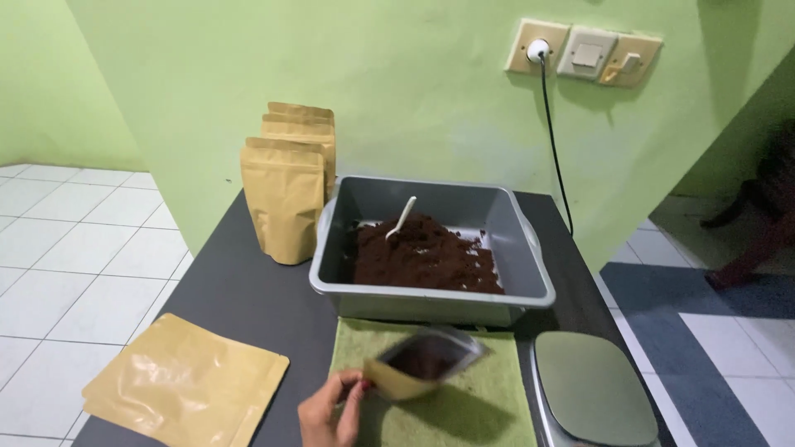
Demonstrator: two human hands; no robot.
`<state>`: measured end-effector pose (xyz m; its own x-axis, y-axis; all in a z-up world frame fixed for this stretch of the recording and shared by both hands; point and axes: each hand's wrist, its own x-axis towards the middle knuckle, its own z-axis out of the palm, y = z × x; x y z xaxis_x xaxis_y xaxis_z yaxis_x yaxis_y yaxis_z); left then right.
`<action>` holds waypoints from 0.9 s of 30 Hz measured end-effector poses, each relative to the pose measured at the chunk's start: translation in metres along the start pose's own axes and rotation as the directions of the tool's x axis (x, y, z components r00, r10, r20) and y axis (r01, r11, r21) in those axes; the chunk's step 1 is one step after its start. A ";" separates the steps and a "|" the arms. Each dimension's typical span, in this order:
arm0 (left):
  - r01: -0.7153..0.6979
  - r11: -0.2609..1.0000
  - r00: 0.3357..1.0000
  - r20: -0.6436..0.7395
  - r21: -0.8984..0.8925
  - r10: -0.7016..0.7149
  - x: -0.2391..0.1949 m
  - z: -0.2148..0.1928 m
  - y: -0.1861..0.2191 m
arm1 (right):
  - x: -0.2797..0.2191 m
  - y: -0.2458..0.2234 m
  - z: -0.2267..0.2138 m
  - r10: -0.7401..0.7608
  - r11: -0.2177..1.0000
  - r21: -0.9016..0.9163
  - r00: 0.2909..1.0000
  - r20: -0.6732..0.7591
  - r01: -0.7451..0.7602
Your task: Filling paper bags with coffee grounds using a spoon and weighing them on a digital scale.
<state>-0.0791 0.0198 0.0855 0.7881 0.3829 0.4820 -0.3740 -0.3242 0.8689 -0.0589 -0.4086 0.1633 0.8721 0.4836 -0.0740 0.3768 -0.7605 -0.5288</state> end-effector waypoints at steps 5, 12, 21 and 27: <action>-0.095 0.993 0.993 -0.059 0.073 0.100 -0.006 0.012 -0.010 | 0.142 -0.170 -0.077 -0.554 0.798 -0.514 0.720 -0.417 0.316; -0.198 0.952 0.969 -0.098 0.233 0.226 -0.019 0.034 -0.068 | 0.320 -0.193 -0.045 -0.893 0.153 -0.958 0.449 -0.028 0.243; 0.539 0.815 0.500 0.697 0.213 -0.513 -0.032 0.067 -0.198 | 0.385 -0.122 -0.029 -0.705 0.080 -0.968 0.700 0.113 0.238; -0.143 0.990 0.969 0.206 0.002 0.140 -0.037 0.051 -0.131 | 0.367 -0.103 -0.051 -0.671 0.189 -0.977 0.739 -0.053 0.102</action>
<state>-0.0344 0.0035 -0.0523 0.8118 0.1473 0.5651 -0.4822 -0.3769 0.7908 0.2385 -0.1750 0.2338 0.4081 0.8452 0.3451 0.4651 -0.5178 0.7180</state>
